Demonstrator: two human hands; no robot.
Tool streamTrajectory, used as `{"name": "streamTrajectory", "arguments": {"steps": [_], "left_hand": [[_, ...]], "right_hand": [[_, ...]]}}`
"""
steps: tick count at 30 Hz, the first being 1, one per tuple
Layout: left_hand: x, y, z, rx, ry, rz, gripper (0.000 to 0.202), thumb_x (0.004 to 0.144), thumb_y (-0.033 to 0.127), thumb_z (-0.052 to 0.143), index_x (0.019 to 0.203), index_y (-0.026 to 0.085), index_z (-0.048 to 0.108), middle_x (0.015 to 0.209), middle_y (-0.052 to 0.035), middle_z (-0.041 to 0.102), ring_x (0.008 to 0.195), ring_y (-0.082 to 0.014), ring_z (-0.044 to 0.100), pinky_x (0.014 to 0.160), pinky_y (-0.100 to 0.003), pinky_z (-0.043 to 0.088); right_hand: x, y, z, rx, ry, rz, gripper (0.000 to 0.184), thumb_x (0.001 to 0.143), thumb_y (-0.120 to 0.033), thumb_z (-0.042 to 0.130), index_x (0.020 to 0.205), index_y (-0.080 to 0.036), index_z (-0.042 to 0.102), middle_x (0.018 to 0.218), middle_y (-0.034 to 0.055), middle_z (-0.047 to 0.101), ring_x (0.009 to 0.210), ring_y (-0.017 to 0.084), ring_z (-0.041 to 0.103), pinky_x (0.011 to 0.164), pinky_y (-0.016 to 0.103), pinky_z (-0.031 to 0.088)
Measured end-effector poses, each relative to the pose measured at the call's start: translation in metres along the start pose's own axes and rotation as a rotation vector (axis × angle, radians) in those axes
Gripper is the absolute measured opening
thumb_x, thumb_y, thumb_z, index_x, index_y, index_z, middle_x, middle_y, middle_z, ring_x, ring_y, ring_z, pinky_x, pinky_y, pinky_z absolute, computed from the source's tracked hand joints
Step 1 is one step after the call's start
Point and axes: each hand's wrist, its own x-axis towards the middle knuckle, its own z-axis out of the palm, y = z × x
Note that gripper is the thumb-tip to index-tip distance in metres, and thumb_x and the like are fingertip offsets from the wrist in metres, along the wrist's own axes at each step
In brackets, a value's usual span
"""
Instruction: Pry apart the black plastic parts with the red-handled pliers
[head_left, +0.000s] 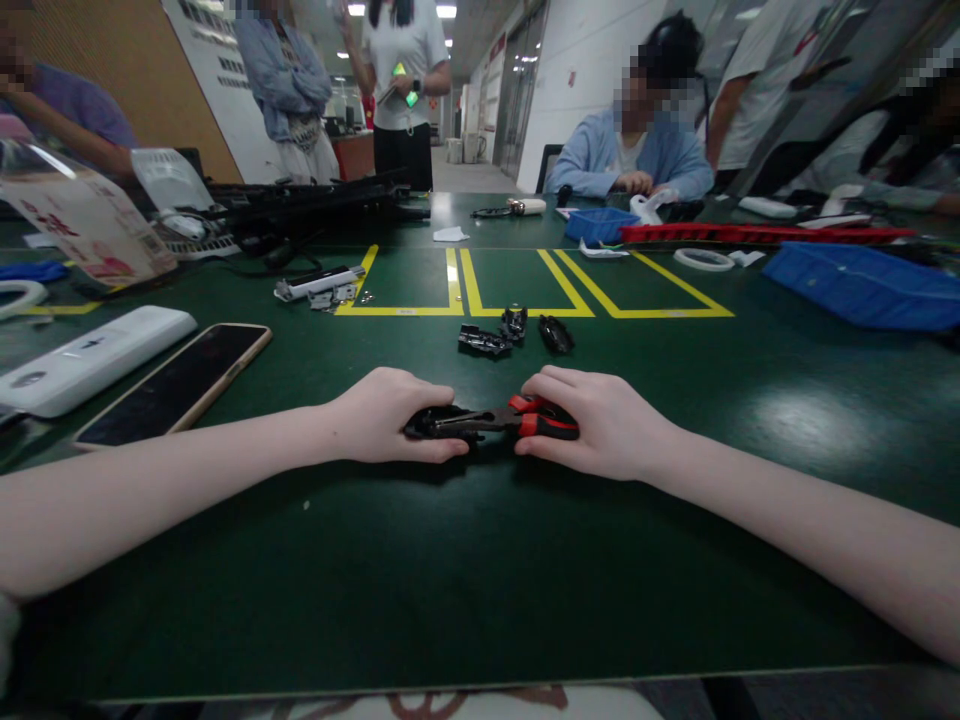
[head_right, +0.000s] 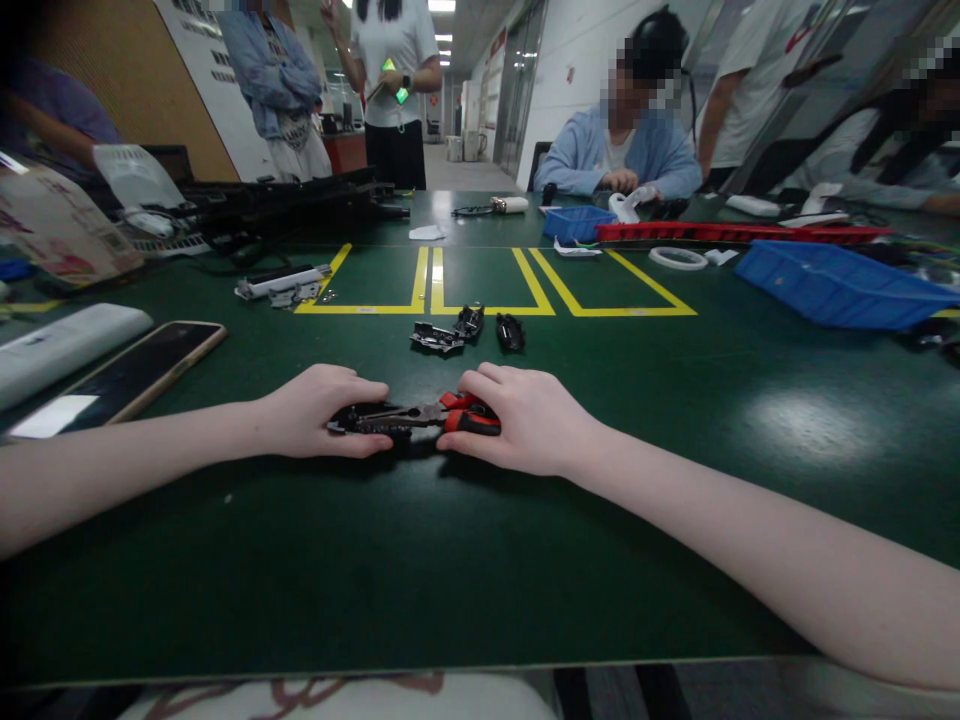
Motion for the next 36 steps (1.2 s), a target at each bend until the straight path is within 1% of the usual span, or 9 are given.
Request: {"name": "streamTrajectory", "arguments": {"steps": [3, 12, 20, 27, 32, 36], "left_hand": [[0.0, -0.001, 0.001, -0.003, -0.004, 0.007, 0.042, 0.091, 0.059, 0.053, 0.079, 0.018, 0.057, 0.067, 0.0001, 0.058, 0.06, -0.0149, 0.052, 0.056, -0.025, 0.03], [0.001, -0.001, 0.0, 0.004, -0.036, 0.012, 0.043, 0.092, 0.06, 0.051, 0.082, 0.018, 0.057, 0.069, -0.0007, 0.059, 0.061, -0.016, 0.052, 0.058, -0.026, 0.031], [0.001, 0.002, -0.002, -0.046, -0.043, -0.041, 0.041, 0.092, 0.057, 0.053, 0.084, 0.018, 0.059, 0.071, -0.0005, 0.06, 0.062, -0.0156, 0.053, 0.057, -0.025, 0.032], [0.001, 0.001, -0.002, -0.084, -0.024, -0.029, 0.041, 0.092, 0.058, 0.053, 0.084, 0.018, 0.057, 0.07, 0.0006, 0.058, 0.06, -0.0147, 0.051, 0.056, -0.025, 0.03], [0.001, 0.0, -0.001, -0.073, -0.028, -0.019, 0.041, 0.092, 0.058, 0.052, 0.084, 0.018, 0.056, 0.07, 0.0005, 0.058, 0.061, -0.015, 0.051, 0.056, -0.025, 0.03], [0.001, 0.0, 0.0, -0.076, -0.043, -0.025, 0.041, 0.092, 0.059, 0.052, 0.084, 0.019, 0.055, 0.069, 0.0005, 0.056, 0.06, -0.0153, 0.05, 0.056, -0.026, 0.028]], "right_hand": [[0.0, 0.002, 0.001, 0.013, -0.005, -0.006, 0.052, 0.088, -0.066, 0.053, 0.102, -0.017, 0.061, 0.094, 0.0103, 0.066, 0.077, 0.025, 0.062, 0.064, 0.033, 0.043], [0.0, 0.008, -0.001, 0.012, -0.027, -0.018, 0.052, 0.088, -0.066, 0.052, 0.104, -0.017, 0.062, 0.096, 0.0098, 0.066, 0.078, 0.025, 0.062, 0.064, 0.034, 0.044], [-0.001, 0.005, 0.002, 0.018, 0.015, -0.013, 0.052, 0.088, -0.065, 0.053, 0.103, -0.017, 0.062, 0.095, 0.0101, 0.066, 0.077, 0.025, 0.063, 0.064, 0.035, 0.045], [-0.002, 0.002, 0.004, 0.044, 0.045, 0.026, 0.062, 0.087, -0.064, 0.057, 0.125, -0.016, 0.055, 0.111, 0.014, 0.069, 0.09, 0.03, 0.067, 0.073, 0.041, 0.051], [0.0, 0.008, 0.002, 0.07, 0.009, 0.027, 0.063, 0.085, -0.063, 0.06, 0.127, -0.015, 0.055, 0.114, 0.015, 0.069, 0.094, 0.032, 0.067, 0.078, 0.044, 0.051], [0.0, 0.013, -0.001, 0.067, 0.005, 0.012, 0.064, 0.083, -0.062, 0.063, 0.127, -0.016, 0.056, 0.112, 0.0141, 0.07, 0.096, 0.031, 0.067, 0.08, 0.043, 0.051]]}}
